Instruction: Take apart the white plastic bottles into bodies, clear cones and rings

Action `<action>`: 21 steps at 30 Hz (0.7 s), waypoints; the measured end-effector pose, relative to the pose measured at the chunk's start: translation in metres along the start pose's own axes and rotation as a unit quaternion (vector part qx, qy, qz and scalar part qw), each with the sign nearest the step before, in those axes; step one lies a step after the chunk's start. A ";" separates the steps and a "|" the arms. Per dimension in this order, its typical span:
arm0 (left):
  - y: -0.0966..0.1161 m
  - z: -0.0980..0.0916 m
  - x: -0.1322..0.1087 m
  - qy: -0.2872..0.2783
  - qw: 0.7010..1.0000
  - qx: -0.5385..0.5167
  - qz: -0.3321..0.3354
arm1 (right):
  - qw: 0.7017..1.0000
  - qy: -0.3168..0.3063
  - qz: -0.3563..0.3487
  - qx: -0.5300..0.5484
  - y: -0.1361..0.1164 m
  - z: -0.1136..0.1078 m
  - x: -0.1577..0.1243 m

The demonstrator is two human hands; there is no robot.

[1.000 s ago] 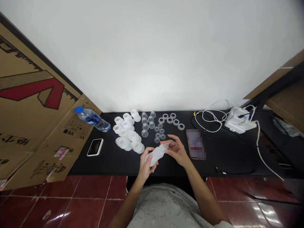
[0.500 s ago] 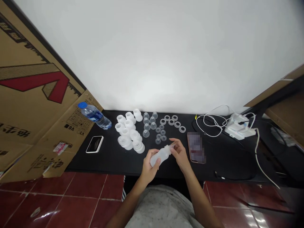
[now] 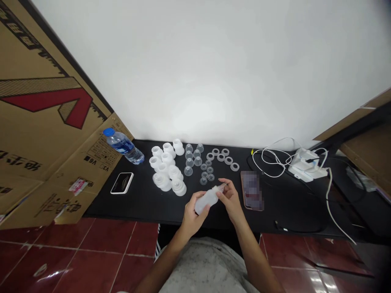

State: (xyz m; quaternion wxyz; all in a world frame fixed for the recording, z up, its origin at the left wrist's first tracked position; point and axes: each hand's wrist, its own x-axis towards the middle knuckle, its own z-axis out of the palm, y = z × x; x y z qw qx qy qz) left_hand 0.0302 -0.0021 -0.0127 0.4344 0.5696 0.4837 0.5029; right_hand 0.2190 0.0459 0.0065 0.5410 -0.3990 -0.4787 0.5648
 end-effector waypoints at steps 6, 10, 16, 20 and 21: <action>0.000 0.001 -0.002 0.014 0.999 0.031 0.014 | 0.999 -0.021 0.016 0.040 0.002 0.001 -0.002; 0.000 0.001 -0.001 0.023 0.998 0.056 0.022 | 0.998 0.022 0.023 0.046 0.000 0.003 -0.001; 0.000 0.003 0.002 0.005 0.997 0.077 0.029 | 0.991 -0.008 0.057 0.122 -0.002 0.005 0.000; -0.003 0.007 0.001 0.029 0.988 0.128 0.083 | 0.991 0.030 0.054 0.122 0.006 0.009 0.004; -0.004 0.007 0.000 0.038 0.986 0.137 0.092 | 0.991 0.035 0.051 0.120 0.007 0.011 0.005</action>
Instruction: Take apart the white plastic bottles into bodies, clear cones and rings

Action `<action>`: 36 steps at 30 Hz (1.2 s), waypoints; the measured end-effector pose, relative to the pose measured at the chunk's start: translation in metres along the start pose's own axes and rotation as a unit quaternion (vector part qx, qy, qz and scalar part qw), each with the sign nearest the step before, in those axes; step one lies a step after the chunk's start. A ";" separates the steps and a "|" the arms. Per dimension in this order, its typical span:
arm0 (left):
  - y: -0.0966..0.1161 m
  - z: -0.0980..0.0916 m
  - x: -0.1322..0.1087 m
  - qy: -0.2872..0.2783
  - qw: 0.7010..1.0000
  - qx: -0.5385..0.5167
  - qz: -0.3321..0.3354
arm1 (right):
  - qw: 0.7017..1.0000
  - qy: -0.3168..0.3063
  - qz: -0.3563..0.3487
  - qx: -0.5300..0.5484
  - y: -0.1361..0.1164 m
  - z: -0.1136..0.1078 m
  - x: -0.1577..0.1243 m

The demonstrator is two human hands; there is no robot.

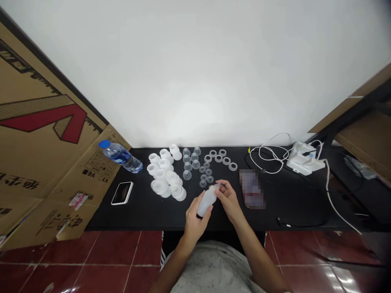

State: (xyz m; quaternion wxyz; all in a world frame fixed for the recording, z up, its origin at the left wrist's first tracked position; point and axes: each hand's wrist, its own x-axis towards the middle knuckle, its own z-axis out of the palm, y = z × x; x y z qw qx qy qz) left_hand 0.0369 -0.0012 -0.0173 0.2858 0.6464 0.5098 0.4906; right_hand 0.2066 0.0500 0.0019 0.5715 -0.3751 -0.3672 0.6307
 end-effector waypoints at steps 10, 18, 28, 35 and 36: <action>-0.003 -0.004 -0.006 -0.054 0.991 -0.099 -0.072 | 0.998 -0.060 0.015 -0.005 -0.005 0.005 -0.008; -0.001 0.001 -0.004 0.026 0.999 0.001 0.041 | 1.000 0.004 0.018 -0.010 0.002 0.016 -0.006; -0.003 -0.003 -0.008 -0.031 0.988 -0.109 -0.101 | 0.997 -0.037 0.041 0.056 -0.004 0.018 -0.007; -0.008 0.000 -0.008 -0.038 0.980 -0.140 -0.139 | 1.000 0.009 0.012 -0.006 -0.001 0.017 -0.001; -0.008 0.000 -0.009 -0.038 0.978 -0.147 -0.141 | 1.000 0.002 0.012 -0.004 -0.003 0.017 -0.001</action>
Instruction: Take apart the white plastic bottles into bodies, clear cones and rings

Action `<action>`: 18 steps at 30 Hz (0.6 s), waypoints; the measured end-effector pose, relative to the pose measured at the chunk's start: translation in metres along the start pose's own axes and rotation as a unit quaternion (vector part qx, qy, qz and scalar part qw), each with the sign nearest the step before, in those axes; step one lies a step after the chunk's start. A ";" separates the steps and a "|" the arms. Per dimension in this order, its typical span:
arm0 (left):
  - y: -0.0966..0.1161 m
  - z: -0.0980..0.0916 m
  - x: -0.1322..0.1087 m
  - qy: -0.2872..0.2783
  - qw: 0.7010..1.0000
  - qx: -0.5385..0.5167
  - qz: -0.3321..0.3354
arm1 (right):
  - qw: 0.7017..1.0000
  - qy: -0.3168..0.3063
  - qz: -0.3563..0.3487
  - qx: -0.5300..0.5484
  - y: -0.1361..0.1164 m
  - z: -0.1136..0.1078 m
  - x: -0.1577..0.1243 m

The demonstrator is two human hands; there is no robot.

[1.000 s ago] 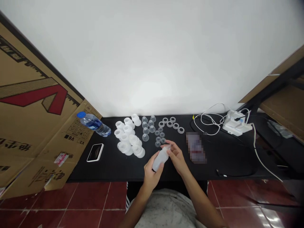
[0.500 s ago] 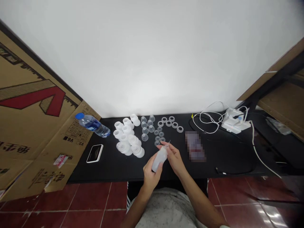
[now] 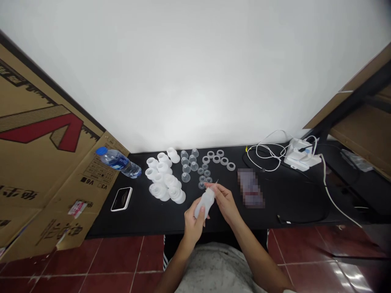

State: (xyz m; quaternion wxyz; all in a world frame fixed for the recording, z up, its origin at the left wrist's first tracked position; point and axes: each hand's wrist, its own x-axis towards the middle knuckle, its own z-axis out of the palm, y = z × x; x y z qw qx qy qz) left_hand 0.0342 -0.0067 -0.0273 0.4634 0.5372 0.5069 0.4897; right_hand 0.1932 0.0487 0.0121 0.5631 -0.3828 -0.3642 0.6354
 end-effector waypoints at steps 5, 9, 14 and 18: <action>0.004 -0.001 -0.001 -0.003 1.000 -0.001 0.011 | 0.998 -0.049 0.025 0.004 -0.011 -0.003 0.000; 0.009 -0.002 0.002 -0.011 1.000 0.015 0.018 | 0.998 -0.028 0.048 0.008 -0.011 -0.005 0.002; 0.008 -0.002 0.002 -0.007 1.000 -0.024 -0.003 | 0.997 -0.033 0.063 0.017 -0.012 -0.005 0.006; 0.007 -0.002 0.002 0.004 0.998 -0.060 -0.014 | 0.995 -0.086 0.051 0.023 -0.019 -0.008 0.005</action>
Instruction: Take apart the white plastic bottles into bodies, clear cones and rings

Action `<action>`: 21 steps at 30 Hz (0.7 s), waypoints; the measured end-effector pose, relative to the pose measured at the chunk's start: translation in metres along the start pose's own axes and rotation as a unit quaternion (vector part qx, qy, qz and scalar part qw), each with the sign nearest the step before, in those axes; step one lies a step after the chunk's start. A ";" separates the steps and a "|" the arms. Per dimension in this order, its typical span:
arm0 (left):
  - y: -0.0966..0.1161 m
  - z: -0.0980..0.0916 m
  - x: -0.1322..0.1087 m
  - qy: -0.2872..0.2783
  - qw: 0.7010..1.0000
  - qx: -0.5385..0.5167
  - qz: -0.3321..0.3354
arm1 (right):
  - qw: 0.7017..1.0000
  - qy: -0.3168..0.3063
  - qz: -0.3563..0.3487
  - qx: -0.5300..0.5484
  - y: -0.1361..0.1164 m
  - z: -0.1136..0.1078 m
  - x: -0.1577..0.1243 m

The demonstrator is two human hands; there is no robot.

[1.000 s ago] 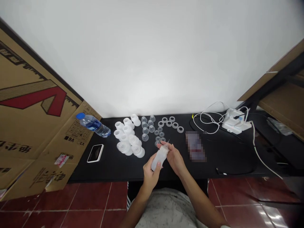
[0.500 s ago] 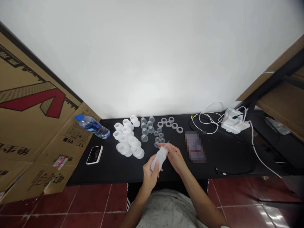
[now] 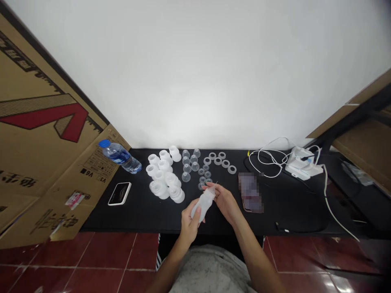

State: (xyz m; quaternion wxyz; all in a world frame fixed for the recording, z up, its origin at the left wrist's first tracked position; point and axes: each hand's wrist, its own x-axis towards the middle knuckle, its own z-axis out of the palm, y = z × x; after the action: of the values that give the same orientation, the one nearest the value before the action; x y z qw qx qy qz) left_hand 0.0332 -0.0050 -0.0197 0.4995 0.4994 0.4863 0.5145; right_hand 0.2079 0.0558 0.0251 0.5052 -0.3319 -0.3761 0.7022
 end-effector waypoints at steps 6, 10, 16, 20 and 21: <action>0.007 0.000 0.001 0.004 0.994 0.082 0.068 | 0.998 0.046 0.000 -0.048 0.008 -0.006 -0.004; 0.004 0.001 0.000 0.014 0.979 0.150 0.135 | 0.995 0.079 0.004 -0.068 0.014 -0.004 -0.009; -0.003 0.003 -0.003 0.077 0.992 0.058 0.082 | 0.990 0.090 -0.049 -0.095 0.003 -0.004 0.002; -0.012 0.006 -0.010 0.098 0.990 -0.075 0.069 | 0.927 0.043 -0.158 -0.338 -0.019 0.003 0.027; -0.014 0.007 -0.011 0.101 0.988 -0.091 0.078 | 0.885 0.009 -0.182 -0.429 -0.023 0.008 0.035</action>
State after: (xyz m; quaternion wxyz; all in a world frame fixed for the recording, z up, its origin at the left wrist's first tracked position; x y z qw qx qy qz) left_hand 0.0409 -0.0160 -0.0337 0.4498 0.4333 0.4450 0.6419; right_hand 0.2021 0.0926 0.0458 0.4355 -0.4486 -0.6898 0.3650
